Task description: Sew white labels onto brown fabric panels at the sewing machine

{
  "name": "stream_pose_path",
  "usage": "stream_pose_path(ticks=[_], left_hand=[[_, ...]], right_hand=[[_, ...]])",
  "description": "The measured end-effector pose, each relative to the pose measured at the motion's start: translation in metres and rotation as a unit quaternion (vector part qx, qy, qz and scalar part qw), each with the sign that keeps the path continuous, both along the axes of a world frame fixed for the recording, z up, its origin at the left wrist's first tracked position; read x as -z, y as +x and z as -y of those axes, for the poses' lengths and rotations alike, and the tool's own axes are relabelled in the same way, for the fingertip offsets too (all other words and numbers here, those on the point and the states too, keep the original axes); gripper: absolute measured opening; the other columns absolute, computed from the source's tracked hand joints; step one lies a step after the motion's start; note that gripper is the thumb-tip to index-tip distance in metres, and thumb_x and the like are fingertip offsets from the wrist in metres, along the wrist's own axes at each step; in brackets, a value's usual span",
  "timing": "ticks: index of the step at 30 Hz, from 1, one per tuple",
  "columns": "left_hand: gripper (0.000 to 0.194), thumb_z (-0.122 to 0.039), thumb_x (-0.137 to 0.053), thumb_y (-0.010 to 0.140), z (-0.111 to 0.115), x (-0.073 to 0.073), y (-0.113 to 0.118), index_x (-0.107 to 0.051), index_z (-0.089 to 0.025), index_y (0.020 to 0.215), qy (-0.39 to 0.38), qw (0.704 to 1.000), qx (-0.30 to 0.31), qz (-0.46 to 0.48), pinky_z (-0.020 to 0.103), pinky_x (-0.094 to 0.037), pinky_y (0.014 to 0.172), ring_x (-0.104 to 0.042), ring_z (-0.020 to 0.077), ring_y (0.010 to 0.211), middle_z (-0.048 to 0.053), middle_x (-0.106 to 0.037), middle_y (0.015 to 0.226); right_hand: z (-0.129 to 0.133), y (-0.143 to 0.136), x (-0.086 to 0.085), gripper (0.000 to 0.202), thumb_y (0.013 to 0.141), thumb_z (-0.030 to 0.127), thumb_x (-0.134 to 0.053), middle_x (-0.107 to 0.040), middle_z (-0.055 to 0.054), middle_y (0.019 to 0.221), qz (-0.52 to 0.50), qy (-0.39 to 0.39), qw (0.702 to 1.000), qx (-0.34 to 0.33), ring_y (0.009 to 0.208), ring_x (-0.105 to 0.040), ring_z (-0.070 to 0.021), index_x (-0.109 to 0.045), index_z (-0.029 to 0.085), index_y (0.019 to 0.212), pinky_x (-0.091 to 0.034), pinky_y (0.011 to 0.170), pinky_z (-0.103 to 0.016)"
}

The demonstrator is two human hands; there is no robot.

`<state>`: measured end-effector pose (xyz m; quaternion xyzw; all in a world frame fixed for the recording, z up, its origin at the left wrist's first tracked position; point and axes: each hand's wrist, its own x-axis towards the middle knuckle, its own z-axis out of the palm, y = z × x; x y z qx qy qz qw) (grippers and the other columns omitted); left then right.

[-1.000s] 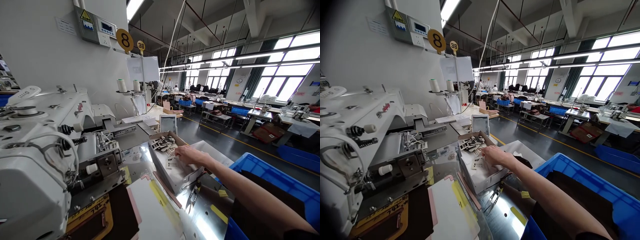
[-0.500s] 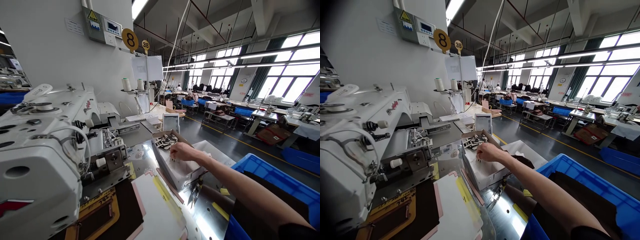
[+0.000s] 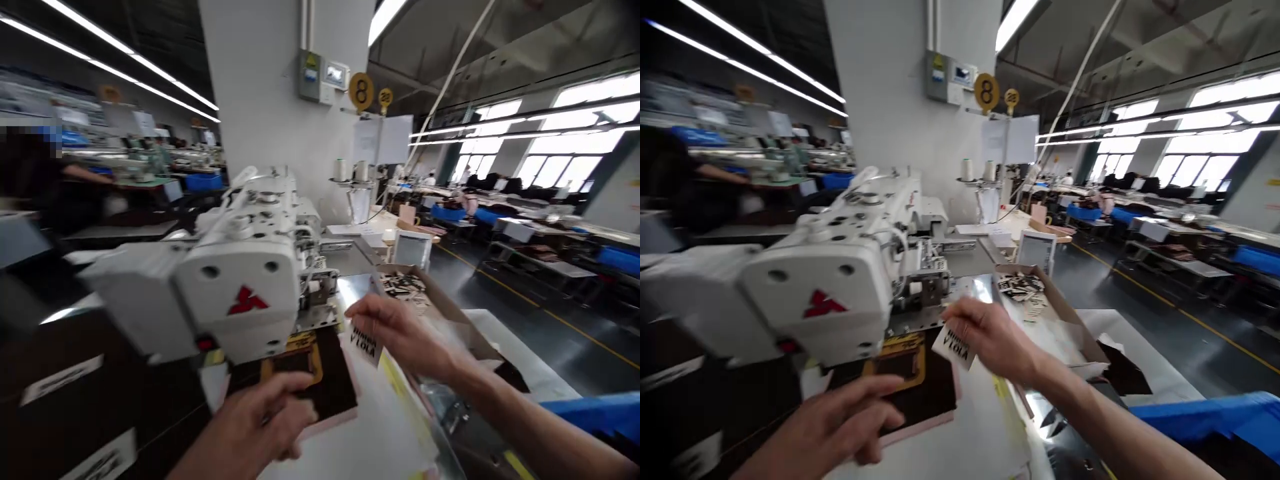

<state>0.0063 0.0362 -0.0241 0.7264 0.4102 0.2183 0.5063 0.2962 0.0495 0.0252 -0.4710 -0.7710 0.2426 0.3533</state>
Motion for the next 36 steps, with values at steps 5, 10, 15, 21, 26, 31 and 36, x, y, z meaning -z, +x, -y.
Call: stream_pose_path(ticks=[5, 10, 15, 21, 26, 31, 36], left_hand=[[0.049, -0.063, -0.072, 0.085, 0.012, 0.004, 0.011, -0.056, -0.018, 0.075, -0.211, 0.971, -0.021, 0.109, 0.025, -0.047, 0.059, -0.065, 0.0144, 0.058, 0.006, -0.075, 0.075], [0.05, -0.064, -0.066, 0.092, 0.013, 0.024, -0.011, -0.062, -0.016, 0.078, -0.215, 0.971, -0.039, 0.094, 0.024, -0.046, 0.057, -0.064, 0.0137, 0.056, 0.008, -0.077, 0.077], [0.043, -0.06, -0.057, 0.101, 0.008, 0.013, -0.036, -0.071, -0.019, 0.105, -0.091, 0.992, -0.077, -0.03, 0.023, -0.046, 0.056, -0.061, 0.0135, 0.06, 0.001, -0.073, 0.082], [0.028, -0.027, -0.047, 0.109, -0.004, 0.021, -0.069, -0.075, -0.023, 0.109, 0.341, 0.929, -0.007, -0.143, 0.029, -0.055, 0.087, -0.071, 0.0184, 0.094, 0.003, -0.076, 0.1], [0.031, -0.018, -0.053, 0.107, -0.01, 0.037, -0.074, -0.067, -0.019, 0.134, 0.508, 0.841, 0.047, -0.18, 0.038, -0.051, 0.11, -0.067, 0.0222, 0.12, 0.006, -0.073, 0.131], [0.037, -0.026, -0.049, 0.11, -0.009, 0.04, -0.064, -0.063, -0.017, 0.143, 0.519, 0.822, 0.059, -0.227, 0.043, -0.053, 0.109, -0.065, 0.0264, 0.127, 0.006, -0.068, 0.142], [0.052, -0.048, -0.058, 0.106, -0.015, 0.045, -0.055, -0.058, -0.018, 0.148, 0.491, 0.821, 0.085, -0.278, 0.045, -0.052, 0.11, -0.06, 0.031, 0.136, 0.006, -0.06, 0.153]], right_hand=[[0.039, -0.065, 0.041, 0.018, 0.105, 0.035, -0.057, -0.069, 0.0, 0.09, -0.061, -0.153, 0.982, -0.091, 0.077, -0.06, -0.015, -0.069, 0.024, 0.113, -0.048, 0.067, -0.026], [0.039, -0.073, 0.077, 0.033, 0.098, 0.052, -0.065, -0.064, 0.0, 0.074, -0.174, -0.308, 0.934, -0.055, 0.066, -0.061, -0.0144, -0.065, 0.019, 0.089, -0.051, 0.06, -0.025], [-0.006, -0.074, 0.074, 0.023, 0.098, 0.04, -0.059, -0.064, 0.002, 0.065, -0.034, -0.311, 0.949, -0.024, 0.056, -0.061, -0.0124, -0.065, 0.019, 0.09, -0.045, 0.049, -0.02], [-0.065, -0.083, 0.064, 0.011, 0.088, 0.025, -0.064, -0.065, 0.001, 0.064, 0.059, -0.33, 0.939, -0.076, 0.051, -0.062, -0.0132, -0.066, 0.019, 0.079, -0.043, 0.044, -0.02], [-0.076, -0.09, 0.06, 0.005, 0.085, 0.022, -0.064, -0.068, 0.0, 0.072, 0.11, -0.303, 0.94, -0.112, 0.058, -0.064, -0.0147, -0.064, 0.019, 0.081, -0.046, 0.05, -0.022], [-0.072, -0.094, 0.055, 0.006, 0.087, 0.021, -0.065, -0.069, -0.001, 0.075, 0.155, -0.248, 0.951, -0.106, 0.062, -0.063, -0.0152, -0.066, 0.019, 0.081, -0.044, 0.053, -0.024], [-0.068, -0.098, 0.052, 0.002, 0.088, 0.021, -0.071, -0.071, -0.001, 0.078, 0.191, -0.176, 0.961, -0.095, 0.074, -0.065, -0.018, -0.071, 0.02, 0.086, -0.046, 0.063, -0.026]])
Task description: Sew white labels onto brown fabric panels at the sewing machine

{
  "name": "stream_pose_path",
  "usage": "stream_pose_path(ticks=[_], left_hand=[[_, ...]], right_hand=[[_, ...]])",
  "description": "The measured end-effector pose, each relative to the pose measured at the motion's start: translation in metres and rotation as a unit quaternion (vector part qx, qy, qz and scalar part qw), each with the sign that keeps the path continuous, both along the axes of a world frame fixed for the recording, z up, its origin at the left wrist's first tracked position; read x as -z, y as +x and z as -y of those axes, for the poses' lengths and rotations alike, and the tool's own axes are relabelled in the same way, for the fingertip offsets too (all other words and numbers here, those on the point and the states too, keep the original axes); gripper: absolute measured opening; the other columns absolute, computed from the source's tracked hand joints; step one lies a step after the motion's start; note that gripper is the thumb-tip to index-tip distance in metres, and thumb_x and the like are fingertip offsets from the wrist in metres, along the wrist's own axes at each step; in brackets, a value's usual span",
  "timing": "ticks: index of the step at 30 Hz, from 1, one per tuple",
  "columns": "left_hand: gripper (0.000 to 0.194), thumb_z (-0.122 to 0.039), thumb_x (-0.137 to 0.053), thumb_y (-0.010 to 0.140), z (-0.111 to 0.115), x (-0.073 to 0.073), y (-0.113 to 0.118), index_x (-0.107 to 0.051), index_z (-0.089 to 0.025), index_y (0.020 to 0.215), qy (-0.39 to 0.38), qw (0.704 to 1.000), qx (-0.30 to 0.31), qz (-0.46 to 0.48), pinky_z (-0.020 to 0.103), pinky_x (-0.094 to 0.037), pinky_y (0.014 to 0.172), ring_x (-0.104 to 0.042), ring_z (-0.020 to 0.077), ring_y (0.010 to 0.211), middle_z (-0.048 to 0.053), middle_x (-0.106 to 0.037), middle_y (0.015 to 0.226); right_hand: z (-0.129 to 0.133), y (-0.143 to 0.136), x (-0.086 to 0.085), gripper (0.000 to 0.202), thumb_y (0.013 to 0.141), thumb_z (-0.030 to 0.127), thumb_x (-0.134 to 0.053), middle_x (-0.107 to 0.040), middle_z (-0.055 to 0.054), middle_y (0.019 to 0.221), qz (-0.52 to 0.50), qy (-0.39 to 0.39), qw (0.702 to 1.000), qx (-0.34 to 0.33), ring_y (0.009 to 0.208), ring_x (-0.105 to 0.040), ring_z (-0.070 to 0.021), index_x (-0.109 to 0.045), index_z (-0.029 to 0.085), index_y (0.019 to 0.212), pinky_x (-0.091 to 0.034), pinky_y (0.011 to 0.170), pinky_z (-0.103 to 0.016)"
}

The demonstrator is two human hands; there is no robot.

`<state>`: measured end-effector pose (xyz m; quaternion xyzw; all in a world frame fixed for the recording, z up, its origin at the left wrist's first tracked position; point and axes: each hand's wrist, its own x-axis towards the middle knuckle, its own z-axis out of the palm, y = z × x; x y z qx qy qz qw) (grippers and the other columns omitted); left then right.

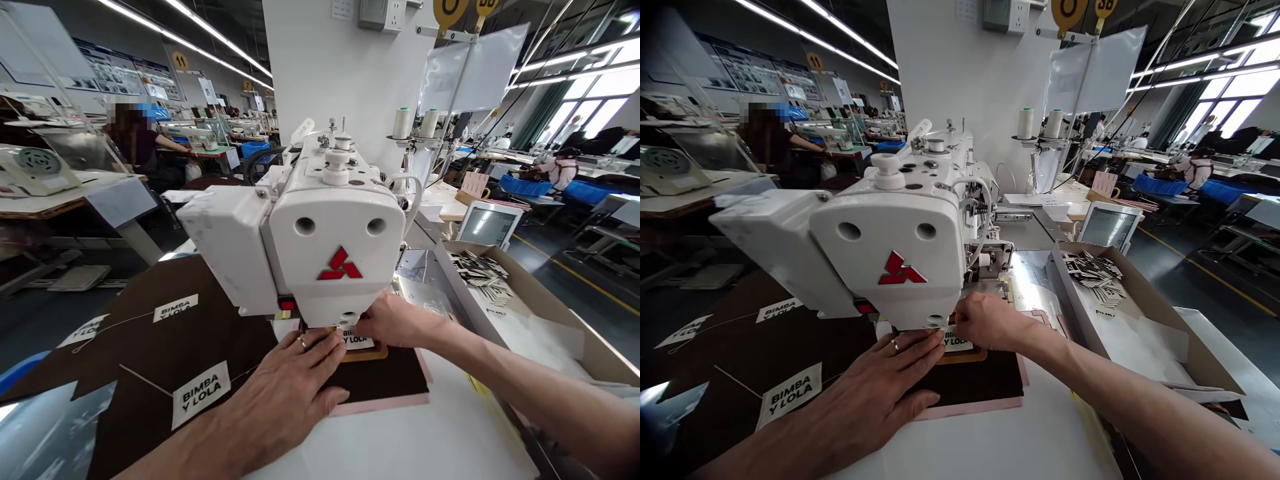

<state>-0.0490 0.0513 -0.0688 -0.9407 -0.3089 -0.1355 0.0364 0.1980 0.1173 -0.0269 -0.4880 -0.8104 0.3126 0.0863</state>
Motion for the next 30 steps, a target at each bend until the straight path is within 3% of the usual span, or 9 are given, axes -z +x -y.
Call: stream_pose_path(ticks=[3, 7, 11, 15, 18, 25, 30], left_hand=[[0.049, -0.054, -0.055, 0.106, -0.003, 0.003, 0.001, -0.061, -0.024, 0.145, -0.028, 0.999, -0.022, 0.005, 0.046, -0.045, 0.116, -0.059, 0.0293, 0.138, 0.003, -0.063, 0.15], [0.045, -0.053, -0.052, 0.107, -0.005, 0.005, 0.0, -0.063, -0.026, 0.142, -0.032, 0.999, -0.025, -0.003, 0.046, -0.045, 0.115, -0.061, 0.0282, 0.135, 0.002, -0.062, 0.152], [0.044, -0.052, -0.052, 0.108, -0.006, 0.006, 0.001, -0.059, -0.029, 0.145, -0.019, 1.0, -0.024, -0.003, 0.046, -0.044, 0.115, -0.059, 0.0275, 0.137, -0.001, -0.057, 0.157], [0.046, -0.054, -0.051, 0.108, -0.007, 0.004, 0.002, -0.059, -0.028, 0.145, -0.012, 0.999, -0.026, -0.023, 0.049, -0.047, 0.112, -0.061, 0.0294, 0.135, 0.0, -0.057, 0.156], [0.047, -0.056, -0.049, 0.109, -0.006, 0.003, 0.001, -0.057, -0.031, 0.148, -0.018, 0.998, -0.036, -0.039, 0.049, -0.048, 0.111, -0.061, 0.0297, 0.135, -0.002, -0.056, 0.157], [0.045, -0.053, -0.05, 0.109, -0.002, 0.005, -0.001, -0.055, -0.033, 0.149, -0.034, 0.998, -0.045, -0.034, 0.047, -0.044, 0.116, -0.058, 0.0267, 0.139, -0.003, -0.053, 0.16], [0.048, -0.052, -0.055, 0.107, -0.003, 0.011, -0.003, -0.053, -0.034, 0.151, -0.042, 0.998, -0.042, -0.022, 0.049, -0.044, 0.118, -0.058, 0.0285, 0.139, -0.003, -0.053, 0.16]], right_hand=[[0.007, 0.007, -0.004, 0.006, 0.094, 0.024, -0.068, -0.073, -0.003, 0.088, 0.015, 0.061, 0.998, 0.004, 0.08, -0.065, -0.0197, -0.072, 0.02, 0.093, -0.047, 0.069, -0.028], [0.029, 0.026, -0.003, 0.026, 0.109, 0.023, -0.046, -0.072, -0.011, 0.107, 0.026, 0.15, 0.988, -0.005, 0.095, -0.066, -0.0243, -0.072, 0.018, 0.109, -0.049, 0.084, -0.037], [0.052, 0.042, 0.016, 0.027, 0.112, 0.029, -0.048, -0.074, -0.009, 0.12, 0.013, 0.256, 0.96, -0.117, 0.113, -0.065, -0.025, -0.07, 0.018, 0.121, -0.049, 0.1, -0.04], [0.06, 0.048, 0.035, 0.028, 0.111, 0.03, -0.053, -0.07, -0.007, 0.137, 0.04, 0.312, 0.94, -0.133, 0.13, -0.058, -0.0278, -0.064, 0.02, 0.135, -0.045, 0.109, -0.045], [0.056, 0.051, 0.036, 0.027, 0.111, 0.031, -0.054, -0.066, -0.005, 0.143, 0.047, 0.308, 0.939, -0.149, 0.141, -0.05, -0.0286, -0.064, 0.022, 0.134, -0.04, 0.115, -0.047], [0.045, 0.046, 0.02, 0.019, 0.11, 0.032, -0.057, -0.074, -0.004, 0.124, 0.031, 0.277, 0.945, -0.169, 0.118, -0.063, -0.0237, -0.071, 0.021, 0.116, -0.046, 0.105, -0.043], [0.041, 0.027, 0.02, 0.024, 0.111, 0.026, -0.052, -0.073, -0.006, 0.127, 0.022, 0.313, 0.93, -0.19, 0.107, -0.065, -0.0231, -0.071, 0.02, 0.124, -0.051, 0.093, -0.039]])
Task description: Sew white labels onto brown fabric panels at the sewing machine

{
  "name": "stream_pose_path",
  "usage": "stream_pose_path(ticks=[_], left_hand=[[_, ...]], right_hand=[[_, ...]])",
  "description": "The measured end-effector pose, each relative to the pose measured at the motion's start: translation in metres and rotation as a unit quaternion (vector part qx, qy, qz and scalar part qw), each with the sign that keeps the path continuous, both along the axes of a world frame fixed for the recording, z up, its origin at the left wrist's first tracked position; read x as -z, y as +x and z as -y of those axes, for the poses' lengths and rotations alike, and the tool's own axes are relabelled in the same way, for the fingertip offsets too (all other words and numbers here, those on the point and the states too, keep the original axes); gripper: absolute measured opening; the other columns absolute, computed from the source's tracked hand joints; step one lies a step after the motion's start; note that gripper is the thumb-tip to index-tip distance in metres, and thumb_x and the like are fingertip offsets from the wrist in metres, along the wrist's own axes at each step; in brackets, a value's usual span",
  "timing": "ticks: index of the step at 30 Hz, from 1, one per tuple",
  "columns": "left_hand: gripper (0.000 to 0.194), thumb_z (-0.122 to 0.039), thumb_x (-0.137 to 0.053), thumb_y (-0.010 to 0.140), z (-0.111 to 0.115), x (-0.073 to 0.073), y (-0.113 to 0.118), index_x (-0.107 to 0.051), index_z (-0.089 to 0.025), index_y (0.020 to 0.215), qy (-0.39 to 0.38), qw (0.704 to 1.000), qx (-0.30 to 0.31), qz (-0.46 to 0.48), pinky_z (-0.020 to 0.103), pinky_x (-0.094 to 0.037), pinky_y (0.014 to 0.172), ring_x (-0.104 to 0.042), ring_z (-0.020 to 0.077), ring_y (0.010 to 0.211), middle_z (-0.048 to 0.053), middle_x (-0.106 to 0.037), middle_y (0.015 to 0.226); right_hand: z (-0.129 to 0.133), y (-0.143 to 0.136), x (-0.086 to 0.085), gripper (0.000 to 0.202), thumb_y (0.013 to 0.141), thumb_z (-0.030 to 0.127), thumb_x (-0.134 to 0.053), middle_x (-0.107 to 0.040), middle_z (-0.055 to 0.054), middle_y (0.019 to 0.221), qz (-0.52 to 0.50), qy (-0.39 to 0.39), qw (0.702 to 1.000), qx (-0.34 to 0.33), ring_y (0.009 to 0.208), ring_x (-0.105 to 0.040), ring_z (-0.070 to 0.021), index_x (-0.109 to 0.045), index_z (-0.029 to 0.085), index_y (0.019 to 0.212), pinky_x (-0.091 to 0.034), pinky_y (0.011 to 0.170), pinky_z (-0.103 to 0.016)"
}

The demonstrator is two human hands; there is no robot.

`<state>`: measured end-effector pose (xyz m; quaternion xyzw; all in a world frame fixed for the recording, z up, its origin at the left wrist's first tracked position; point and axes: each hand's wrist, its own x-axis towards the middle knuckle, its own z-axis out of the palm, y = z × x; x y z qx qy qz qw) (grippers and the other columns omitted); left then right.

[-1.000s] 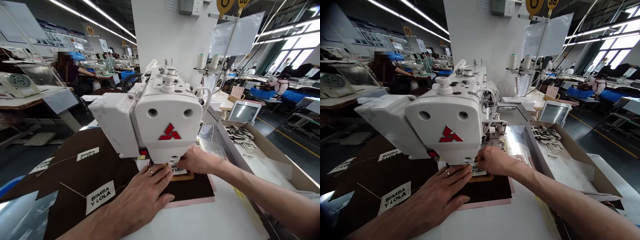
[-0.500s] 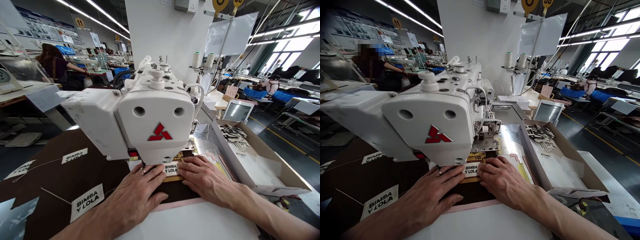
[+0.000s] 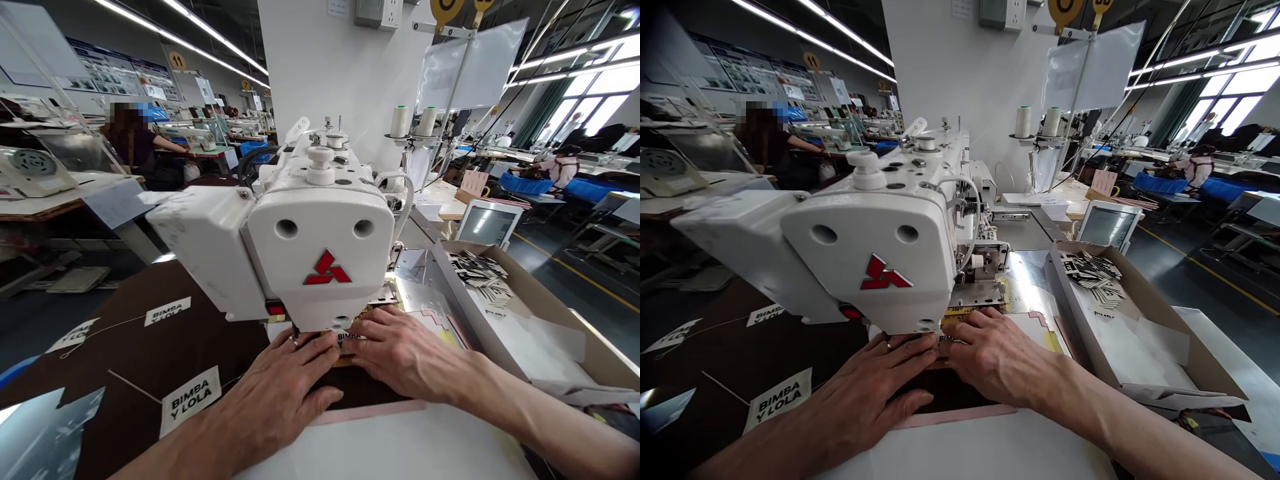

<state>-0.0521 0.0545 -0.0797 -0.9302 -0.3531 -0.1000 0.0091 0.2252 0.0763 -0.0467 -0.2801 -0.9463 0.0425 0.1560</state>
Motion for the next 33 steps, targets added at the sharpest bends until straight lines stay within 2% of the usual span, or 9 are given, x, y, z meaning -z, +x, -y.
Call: stream_pose_path(ticks=[6, 12, 19, 28, 33], left_hand=[[0.055, -0.044, -0.057, 0.107, -0.002, -0.007, -0.005, -0.048, -0.026, 0.158, -0.012, 0.999, 0.041, 0.008, 0.045, -0.046, 0.121, -0.054, 0.0283, 0.144, 0.004, -0.049, 0.162], [0.063, -0.044, -0.058, 0.107, 0.004, -0.013, -0.027, -0.036, -0.027, 0.164, -0.015, 0.999, 0.047, -0.007, 0.046, -0.043, 0.125, -0.051, 0.0272, 0.147, 0.003, -0.046, 0.164], [0.056, -0.047, -0.055, 0.108, 0.006, -0.009, -0.04, -0.044, -0.03, 0.16, -0.02, 0.998, 0.043, -0.038, 0.052, -0.049, 0.12, -0.047, 0.0308, 0.15, -0.001, -0.045, 0.165], [0.058, -0.045, -0.057, 0.107, 0.007, -0.013, -0.04, -0.043, -0.028, 0.161, -0.032, 0.998, 0.046, -0.027, 0.05, -0.045, 0.123, -0.048, 0.0302, 0.149, 0.002, -0.049, 0.162], [0.06, -0.044, -0.061, 0.105, 0.005, -0.01, -0.04, -0.043, -0.029, 0.161, -0.04, 0.998, 0.041, -0.002, 0.048, -0.044, 0.124, -0.049, 0.0298, 0.149, 0.003, -0.052, 0.16]], right_hand=[[-0.007, -0.007, 0.014, 0.028, 0.112, 0.027, -0.049, -0.074, -0.007, 0.132, -0.007, -0.002, 1.0, -0.024, 0.108, -0.064, -0.0229, -0.07, 0.021, 0.128, -0.05, 0.095, -0.039], [-0.006, -0.004, 0.013, 0.026, 0.11, 0.027, -0.053, -0.072, -0.007, 0.134, -0.002, -0.015, 1.0, -0.019, 0.114, -0.063, -0.024, -0.071, 0.024, 0.128, -0.048, 0.099, -0.042], [-0.005, -0.002, 0.02, 0.025, 0.11, 0.026, -0.053, -0.069, -0.003, 0.14, -0.013, -0.026, 0.999, -0.023, 0.111, -0.06, -0.0237, -0.067, 0.024, 0.131, -0.048, 0.097, -0.04], [-0.004, -0.005, 0.012, 0.025, 0.111, 0.03, -0.051, -0.072, -0.004, 0.134, 0.019, -0.027, 0.999, -0.012, 0.106, -0.061, -0.0237, -0.068, 0.026, 0.129, -0.047, 0.094, -0.042], [-0.002, -0.006, 0.009, 0.031, 0.109, 0.034, -0.058, -0.071, -0.004, 0.135, 0.026, -0.039, 0.999, -0.007, 0.109, -0.061, -0.0233, -0.065, 0.027, 0.139, -0.048, 0.1, -0.041]])
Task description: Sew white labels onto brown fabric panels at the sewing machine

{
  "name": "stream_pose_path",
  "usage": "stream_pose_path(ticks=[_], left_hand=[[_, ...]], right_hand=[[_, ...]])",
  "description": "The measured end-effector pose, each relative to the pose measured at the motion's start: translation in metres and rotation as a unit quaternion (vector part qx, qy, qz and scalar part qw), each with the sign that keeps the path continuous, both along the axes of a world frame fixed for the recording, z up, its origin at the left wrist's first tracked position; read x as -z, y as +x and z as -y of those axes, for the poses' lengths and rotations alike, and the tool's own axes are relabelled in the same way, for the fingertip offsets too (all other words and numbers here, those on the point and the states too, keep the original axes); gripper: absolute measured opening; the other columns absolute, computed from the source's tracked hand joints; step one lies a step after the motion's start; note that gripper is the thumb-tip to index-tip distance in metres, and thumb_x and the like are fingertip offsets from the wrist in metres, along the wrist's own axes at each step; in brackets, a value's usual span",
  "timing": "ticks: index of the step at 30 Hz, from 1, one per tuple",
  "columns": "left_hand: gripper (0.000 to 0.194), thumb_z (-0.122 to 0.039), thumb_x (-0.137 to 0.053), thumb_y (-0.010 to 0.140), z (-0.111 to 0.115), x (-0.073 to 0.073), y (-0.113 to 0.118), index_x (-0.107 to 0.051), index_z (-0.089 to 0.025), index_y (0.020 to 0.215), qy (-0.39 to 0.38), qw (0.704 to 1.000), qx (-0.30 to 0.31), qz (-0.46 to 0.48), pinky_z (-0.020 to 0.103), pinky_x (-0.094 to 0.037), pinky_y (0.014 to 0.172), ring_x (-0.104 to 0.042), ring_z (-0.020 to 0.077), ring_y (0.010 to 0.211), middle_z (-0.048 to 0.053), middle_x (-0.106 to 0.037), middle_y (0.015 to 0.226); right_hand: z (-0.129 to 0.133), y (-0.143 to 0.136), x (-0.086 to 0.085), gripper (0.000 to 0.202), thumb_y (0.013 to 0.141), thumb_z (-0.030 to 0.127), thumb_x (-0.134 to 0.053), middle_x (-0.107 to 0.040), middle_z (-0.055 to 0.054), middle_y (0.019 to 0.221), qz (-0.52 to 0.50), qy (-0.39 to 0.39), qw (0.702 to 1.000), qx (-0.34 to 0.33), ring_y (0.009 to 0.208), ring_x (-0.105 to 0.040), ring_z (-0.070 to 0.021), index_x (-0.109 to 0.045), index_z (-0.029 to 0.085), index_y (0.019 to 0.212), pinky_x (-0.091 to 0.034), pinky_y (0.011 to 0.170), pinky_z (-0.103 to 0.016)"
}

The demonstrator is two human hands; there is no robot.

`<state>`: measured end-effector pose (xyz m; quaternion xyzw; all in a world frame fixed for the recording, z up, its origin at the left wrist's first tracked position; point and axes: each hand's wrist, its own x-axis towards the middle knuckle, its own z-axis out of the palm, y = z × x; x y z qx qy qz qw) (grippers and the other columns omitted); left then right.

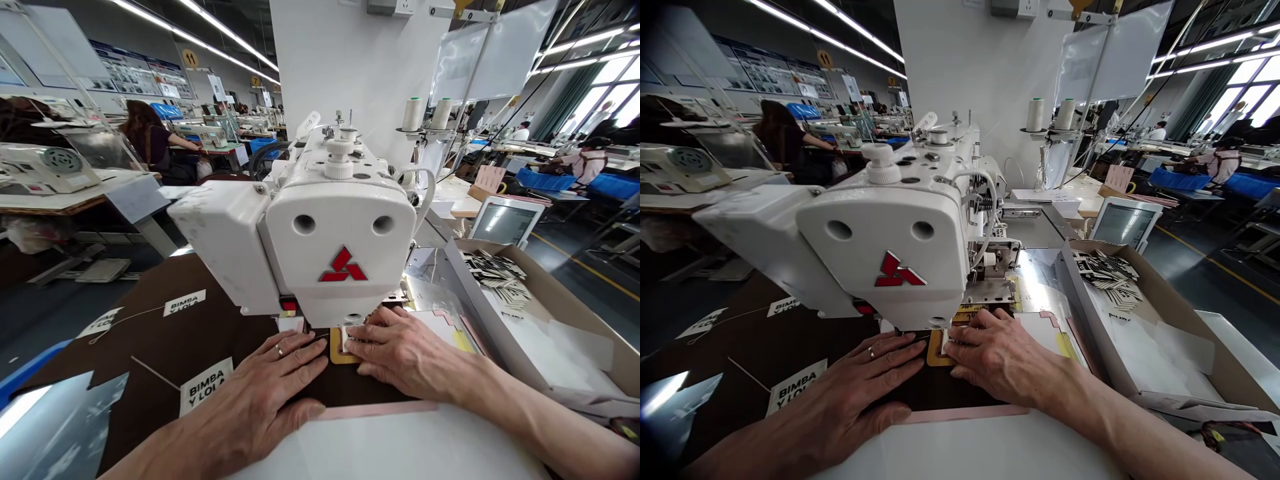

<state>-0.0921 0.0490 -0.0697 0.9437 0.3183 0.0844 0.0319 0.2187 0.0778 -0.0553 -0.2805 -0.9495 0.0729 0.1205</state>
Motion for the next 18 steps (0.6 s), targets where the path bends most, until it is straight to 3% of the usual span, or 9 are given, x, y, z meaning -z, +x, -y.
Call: stream_pose_path(ticks=[6, 11, 18], left_hand=[[0.06, -0.043, -0.062, 0.105, -0.0002, -0.0012, 0.0012, -0.044, -0.029, 0.16, 0.0, 1.0, 0.005, 0.015, 0.047, -0.044, 0.124, -0.049, 0.029, 0.149, 0.003, -0.054, 0.158], [0.057, -0.042, -0.06, 0.106, 0.0008, -0.0005, 0.0011, -0.044, -0.028, 0.16, 0.003, 1.0, 0.004, 0.003, 0.048, -0.043, 0.125, -0.048, 0.0282, 0.15, 0.002, -0.053, 0.159], [0.058, -0.04, -0.062, 0.105, 0.001, -0.0048, 0.0016, -0.046, -0.029, 0.159, -0.012, 1.0, -0.002, 0.022, 0.047, -0.044, 0.124, -0.05, 0.0289, 0.148, 0.003, -0.056, 0.157]], right_hand=[[-0.0009, 0.0021, 0.002, 0.037, 0.108, 0.047, -0.058, -0.071, -0.005, 0.136, -0.021, 0.0, 1.0, -0.012, 0.11, -0.062, -0.0222, -0.066, 0.026, 0.139, -0.05, 0.101, -0.04], [-0.0026, 0.0039, 0.0046, 0.039, 0.111, 0.044, -0.053, -0.07, -0.004, 0.14, -0.024, -0.004, 0.999, -0.022, 0.113, -0.062, -0.0227, -0.062, 0.025, 0.144, -0.048, 0.104, -0.041], [0.0001, 0.0031, 0.0051, 0.034, 0.108, 0.046, -0.058, -0.072, -0.007, 0.133, -0.016, 0.022, 1.0, -0.007, 0.11, -0.064, -0.0232, -0.069, 0.027, 0.135, -0.051, 0.099, -0.04]])
